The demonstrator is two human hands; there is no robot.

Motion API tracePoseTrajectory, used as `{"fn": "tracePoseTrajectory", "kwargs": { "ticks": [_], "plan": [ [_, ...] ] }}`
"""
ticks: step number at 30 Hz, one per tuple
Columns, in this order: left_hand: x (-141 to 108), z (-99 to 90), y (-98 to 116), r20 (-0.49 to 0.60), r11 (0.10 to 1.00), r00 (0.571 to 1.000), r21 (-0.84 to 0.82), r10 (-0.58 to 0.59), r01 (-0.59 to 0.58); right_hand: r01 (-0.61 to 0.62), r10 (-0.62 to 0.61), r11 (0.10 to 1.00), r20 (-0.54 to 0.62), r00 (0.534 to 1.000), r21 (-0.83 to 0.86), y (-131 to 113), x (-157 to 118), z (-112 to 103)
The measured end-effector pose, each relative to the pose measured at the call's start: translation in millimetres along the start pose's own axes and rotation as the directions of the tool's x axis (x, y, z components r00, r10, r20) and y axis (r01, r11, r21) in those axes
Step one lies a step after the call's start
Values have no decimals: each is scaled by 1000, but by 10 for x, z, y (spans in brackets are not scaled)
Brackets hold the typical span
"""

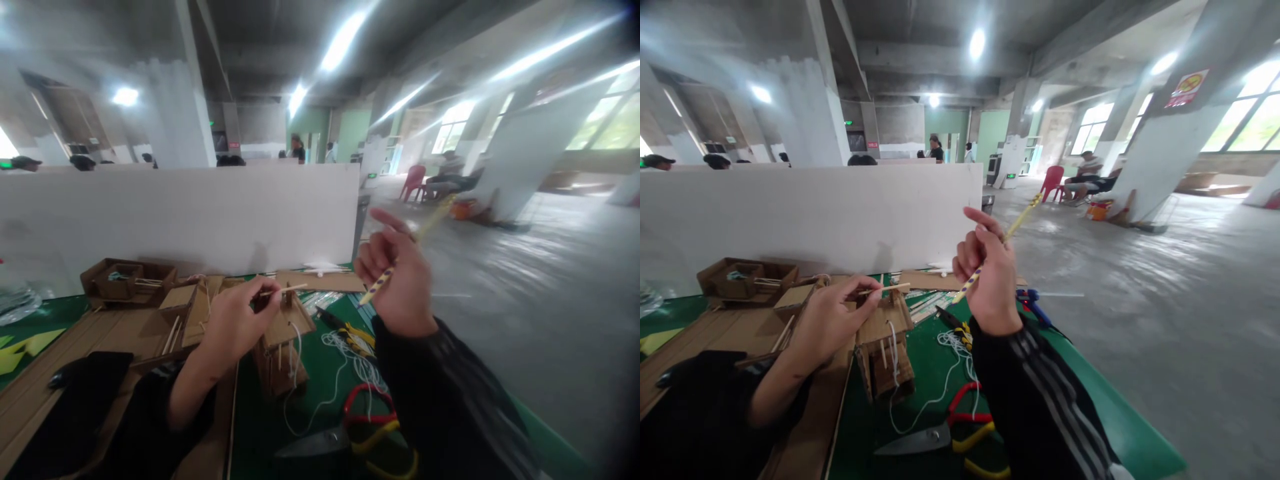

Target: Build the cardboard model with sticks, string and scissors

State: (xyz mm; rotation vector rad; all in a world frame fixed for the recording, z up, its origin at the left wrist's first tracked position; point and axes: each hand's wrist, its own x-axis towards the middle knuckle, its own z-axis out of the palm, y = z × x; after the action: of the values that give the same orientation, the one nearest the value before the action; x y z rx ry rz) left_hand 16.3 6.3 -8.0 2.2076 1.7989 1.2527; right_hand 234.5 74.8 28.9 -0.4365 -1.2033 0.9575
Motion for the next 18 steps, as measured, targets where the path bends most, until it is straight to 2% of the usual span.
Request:
{"fn": "tracePoseTrajectory", "kwargs": {
  "ticks": [2,5,8,10,13,18],
  "plan": [
    [4,-1,5,8,1000,1000,-7,-7,7,2,-1,1000,73,997,-8,-41,-141,123],
    [10,-1,8,10,1000,1000,-6,-5,5,2,21,980,115,993,-198,15,-303,292],
    [12,-2,1,-9,1000,1000,-8,6,-6,88,-42,938,143,989,-334,130,-379,401],
    [11,-4,-8,-13,1000,1000,-21,15,-15,102,-63,927,118,991,-362,203,-397,431],
    [15,1,-23,-12,999,1000,-48,17,-17,37,-6,945,95,996,-325,288,-413,437],
    [31,30,-45,-14,997,1000,-67,21,-22,84,-41,888,106,994,-452,400,-472,464]
  ]
}}
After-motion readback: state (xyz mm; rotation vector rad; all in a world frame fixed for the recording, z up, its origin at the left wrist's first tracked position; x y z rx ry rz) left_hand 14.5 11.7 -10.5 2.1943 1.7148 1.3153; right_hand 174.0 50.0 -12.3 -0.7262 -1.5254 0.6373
